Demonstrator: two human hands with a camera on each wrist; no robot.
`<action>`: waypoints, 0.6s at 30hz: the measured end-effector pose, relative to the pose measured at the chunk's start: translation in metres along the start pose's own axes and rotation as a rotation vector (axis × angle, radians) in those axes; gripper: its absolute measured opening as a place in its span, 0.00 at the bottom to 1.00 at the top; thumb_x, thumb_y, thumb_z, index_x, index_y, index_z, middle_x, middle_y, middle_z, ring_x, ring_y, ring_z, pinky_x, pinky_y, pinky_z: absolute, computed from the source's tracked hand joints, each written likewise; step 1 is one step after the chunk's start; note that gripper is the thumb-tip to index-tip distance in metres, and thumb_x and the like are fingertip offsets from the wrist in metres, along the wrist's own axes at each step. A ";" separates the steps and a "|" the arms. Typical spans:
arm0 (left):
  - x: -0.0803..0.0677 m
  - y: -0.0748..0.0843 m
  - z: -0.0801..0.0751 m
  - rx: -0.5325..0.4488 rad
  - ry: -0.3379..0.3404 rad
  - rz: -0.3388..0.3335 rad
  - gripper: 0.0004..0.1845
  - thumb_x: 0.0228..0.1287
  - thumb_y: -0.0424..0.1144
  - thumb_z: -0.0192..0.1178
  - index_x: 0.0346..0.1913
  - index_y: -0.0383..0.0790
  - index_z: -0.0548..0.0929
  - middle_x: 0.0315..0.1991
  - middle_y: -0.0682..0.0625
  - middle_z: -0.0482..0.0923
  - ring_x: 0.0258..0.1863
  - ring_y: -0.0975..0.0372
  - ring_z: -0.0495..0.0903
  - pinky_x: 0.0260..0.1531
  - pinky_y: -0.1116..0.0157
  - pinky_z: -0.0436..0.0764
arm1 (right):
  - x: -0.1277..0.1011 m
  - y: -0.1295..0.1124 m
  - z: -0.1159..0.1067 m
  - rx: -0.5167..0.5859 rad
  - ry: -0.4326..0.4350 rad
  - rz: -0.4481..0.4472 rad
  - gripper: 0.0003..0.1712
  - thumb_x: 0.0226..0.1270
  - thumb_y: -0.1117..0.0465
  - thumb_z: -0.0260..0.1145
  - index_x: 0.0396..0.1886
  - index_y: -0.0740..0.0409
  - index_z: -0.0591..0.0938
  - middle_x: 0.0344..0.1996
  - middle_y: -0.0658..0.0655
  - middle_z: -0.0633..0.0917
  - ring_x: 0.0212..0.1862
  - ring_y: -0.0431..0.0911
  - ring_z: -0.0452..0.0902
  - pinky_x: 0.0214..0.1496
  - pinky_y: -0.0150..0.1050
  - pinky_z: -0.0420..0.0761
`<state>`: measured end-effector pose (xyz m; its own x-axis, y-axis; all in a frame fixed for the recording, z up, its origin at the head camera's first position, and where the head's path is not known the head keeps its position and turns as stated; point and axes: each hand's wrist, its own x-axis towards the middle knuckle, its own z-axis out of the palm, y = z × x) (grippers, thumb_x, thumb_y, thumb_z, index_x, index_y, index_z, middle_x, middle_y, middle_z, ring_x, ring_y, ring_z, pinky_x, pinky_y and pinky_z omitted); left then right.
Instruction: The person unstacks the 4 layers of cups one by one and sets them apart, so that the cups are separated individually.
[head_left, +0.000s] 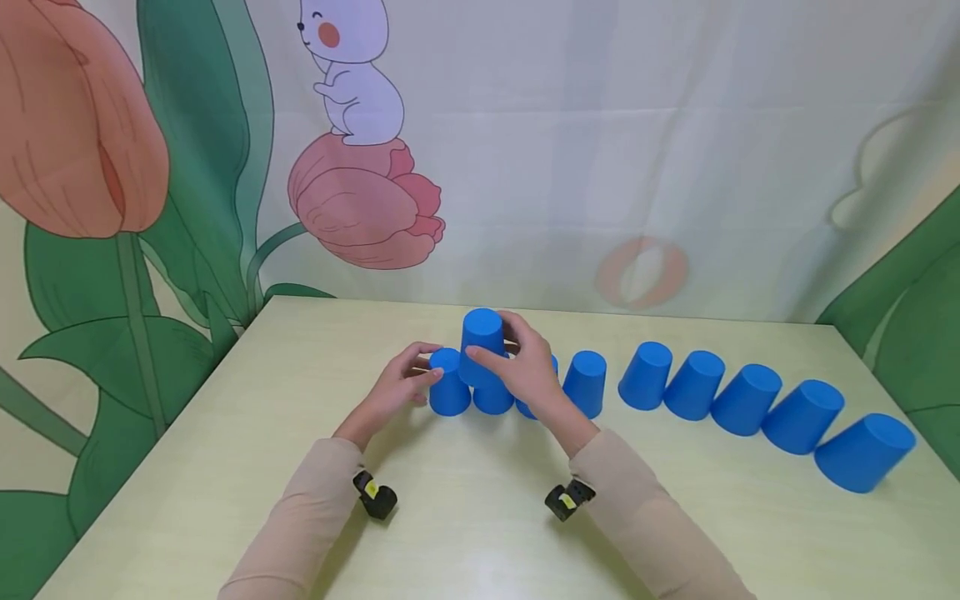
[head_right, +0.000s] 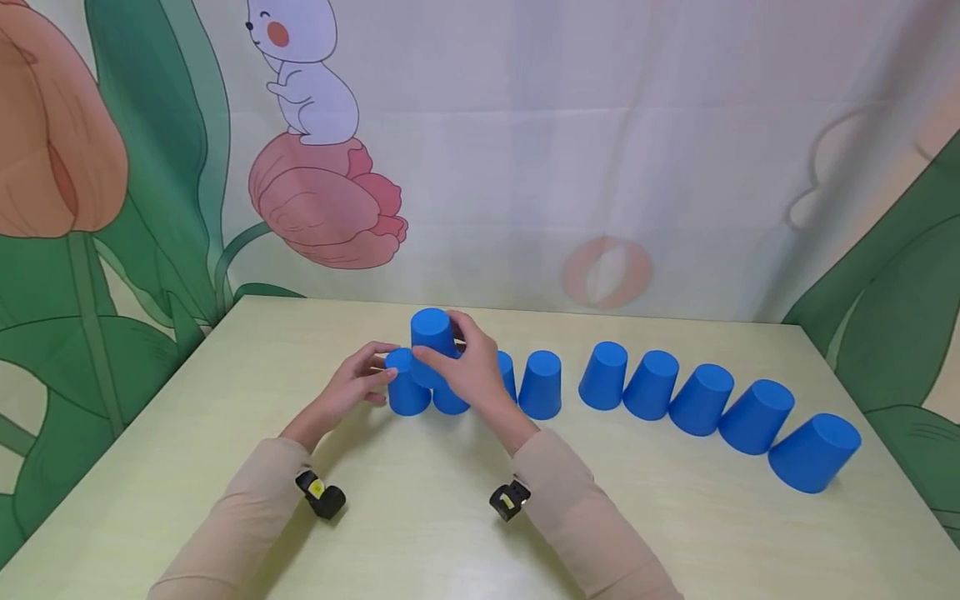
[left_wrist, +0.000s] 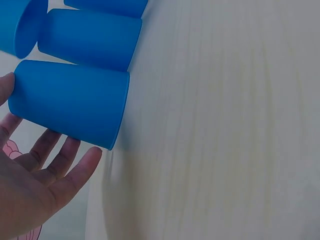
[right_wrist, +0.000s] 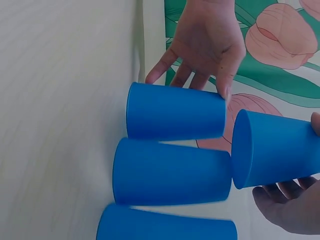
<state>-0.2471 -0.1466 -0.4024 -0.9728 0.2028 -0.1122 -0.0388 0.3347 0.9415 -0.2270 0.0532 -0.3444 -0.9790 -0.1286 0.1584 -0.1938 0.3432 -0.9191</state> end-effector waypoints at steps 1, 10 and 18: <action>0.001 -0.002 0.000 0.002 0.001 0.002 0.25 0.64 0.44 0.54 0.63 0.46 0.64 0.58 0.40 0.67 0.55 0.47 0.68 0.46 0.49 0.75 | -0.002 0.001 -0.002 0.000 -0.001 0.004 0.36 0.56 0.49 0.67 0.63 0.53 0.66 0.57 0.57 0.73 0.58 0.53 0.68 0.57 0.52 0.68; 0.000 -0.002 -0.004 0.105 0.009 0.068 0.24 0.64 0.45 0.55 0.63 0.49 0.67 0.57 0.40 0.69 0.56 0.47 0.68 0.52 0.48 0.69 | -0.021 0.009 -0.036 0.015 -0.012 -0.011 0.35 0.56 0.51 0.68 0.62 0.55 0.67 0.57 0.58 0.74 0.58 0.52 0.68 0.58 0.48 0.69; 0.002 -0.002 -0.002 0.146 0.000 0.096 0.31 0.61 0.45 0.58 0.66 0.47 0.62 0.60 0.39 0.67 0.58 0.47 0.67 0.55 0.46 0.66 | -0.036 0.015 -0.061 -0.005 -0.013 0.001 0.35 0.57 0.53 0.67 0.62 0.57 0.66 0.57 0.61 0.73 0.59 0.55 0.67 0.59 0.50 0.68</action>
<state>-0.2490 -0.1486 -0.4035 -0.9704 0.2401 -0.0238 0.0878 0.4435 0.8920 -0.1987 0.1199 -0.3417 -0.9783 -0.1402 0.1527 -0.1931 0.3477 -0.9175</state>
